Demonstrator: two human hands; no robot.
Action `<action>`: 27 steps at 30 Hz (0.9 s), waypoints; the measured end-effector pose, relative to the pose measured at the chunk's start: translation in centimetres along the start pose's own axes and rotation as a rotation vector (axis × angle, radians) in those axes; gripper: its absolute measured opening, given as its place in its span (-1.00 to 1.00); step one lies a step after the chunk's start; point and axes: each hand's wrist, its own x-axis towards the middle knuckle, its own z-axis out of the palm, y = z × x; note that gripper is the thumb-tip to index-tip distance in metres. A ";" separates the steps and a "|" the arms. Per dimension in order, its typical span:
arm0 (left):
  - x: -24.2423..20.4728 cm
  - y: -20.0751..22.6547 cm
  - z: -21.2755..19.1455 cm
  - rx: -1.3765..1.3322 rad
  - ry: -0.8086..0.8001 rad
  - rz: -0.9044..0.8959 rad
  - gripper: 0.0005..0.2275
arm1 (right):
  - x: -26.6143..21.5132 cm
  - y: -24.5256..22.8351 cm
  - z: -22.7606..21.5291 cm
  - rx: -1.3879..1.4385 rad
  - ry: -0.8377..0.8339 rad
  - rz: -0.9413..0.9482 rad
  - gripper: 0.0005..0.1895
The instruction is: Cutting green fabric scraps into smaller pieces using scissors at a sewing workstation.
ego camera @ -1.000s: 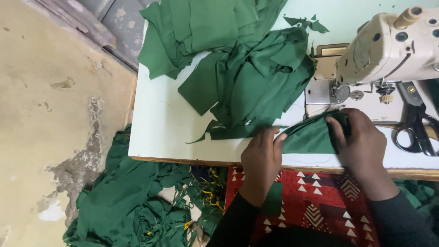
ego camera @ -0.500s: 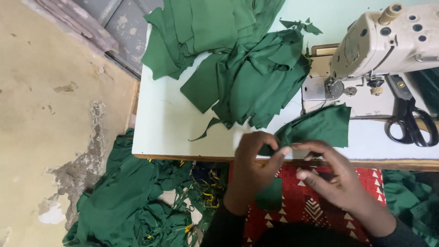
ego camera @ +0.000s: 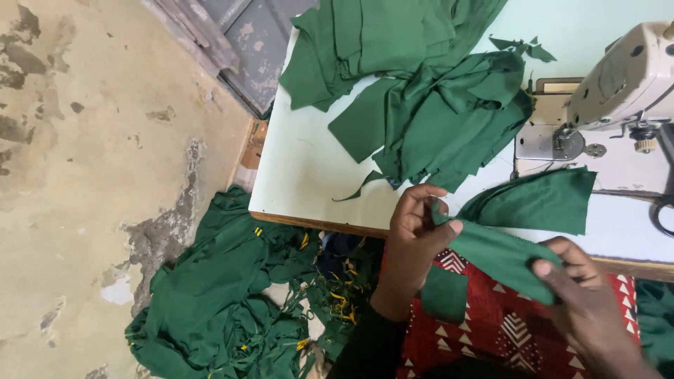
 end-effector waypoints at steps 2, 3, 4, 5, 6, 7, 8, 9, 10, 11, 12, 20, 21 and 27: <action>0.3 -1.0 -0.7 -0.152 -0.023 -0.068 -0.70 | -0.6 -1.7 -0.9 0.090 0.194 0.145 -0.88; 1.2 -1.1 -1.4 -0.151 -0.030 -0.074 -0.70 | -0.6 -1.6 -1.4 0.093 0.202 0.144 -0.88; 2.0 -1.5 -2.0 -0.012 0.018 -0.076 -0.75 | -0.7 -1.6 -2.1 0.149 0.170 -0.008 -0.88; 2.9 -1.8 -2.5 0.127 0.064 -0.077 -0.80 | -0.8 -1.6 -2.8 0.207 0.131 -0.159 -0.89; 4.5 -1.4 -3.0 0.124 0.060 -0.082 -0.80 | -0.9 -2.5 -2.0 0.204 0.138 -0.158 -0.89; 6.0 -1.0 -3.4 0.376 0.201 -0.106 -0.85 | -1.0 -3.3 -1.1 0.068 0.147 -0.221 -0.84; 7.4 -0.8 -3.8 0.630 0.337 -0.135 -0.80 | -1.5 -4.2 -0.4 -0.071 0.162 -0.280 -0.76; 8.6 -2.2 -4.3 0.627 0.327 -0.142 -0.80 | -2.5 -3.8 -1.2 -0.076 0.173 -0.277 -0.76; 10.4 -3.2 -4.8 0.783 0.346 -0.079 -0.75 | -2.6 -3.5 -2.0 -0.246 0.124 -0.264 -0.80; 12.2 -4.1 -5.2 0.938 0.366 -0.015 -0.67 | -2.6 -3.2 -2.8 -0.416 0.076 -0.250 -0.81; 13.0 -4.3 -5.1 0.934 0.358 -0.009 -0.67 | -2.6 -3.1 -2.8 -0.419 0.084 -0.256 -0.81; 13.4 -1.9 -4.1 0.713 0.329 0.364 -0.85 | -2.2 -4.9 -3.1 -0.157 -0.036 -0.144 -0.70; 12.2 -0.1 -3.5 0.712 0.322 0.360 -0.85 | -2.3 -5.3 -3.2 -0.158 -0.027 -0.142 -0.70; 3.9 4.5 2.2 0.758 -0.474 0.393 -0.83 | -0.7 -7.7 -1.1 -0.466 -0.044 -0.228 -0.48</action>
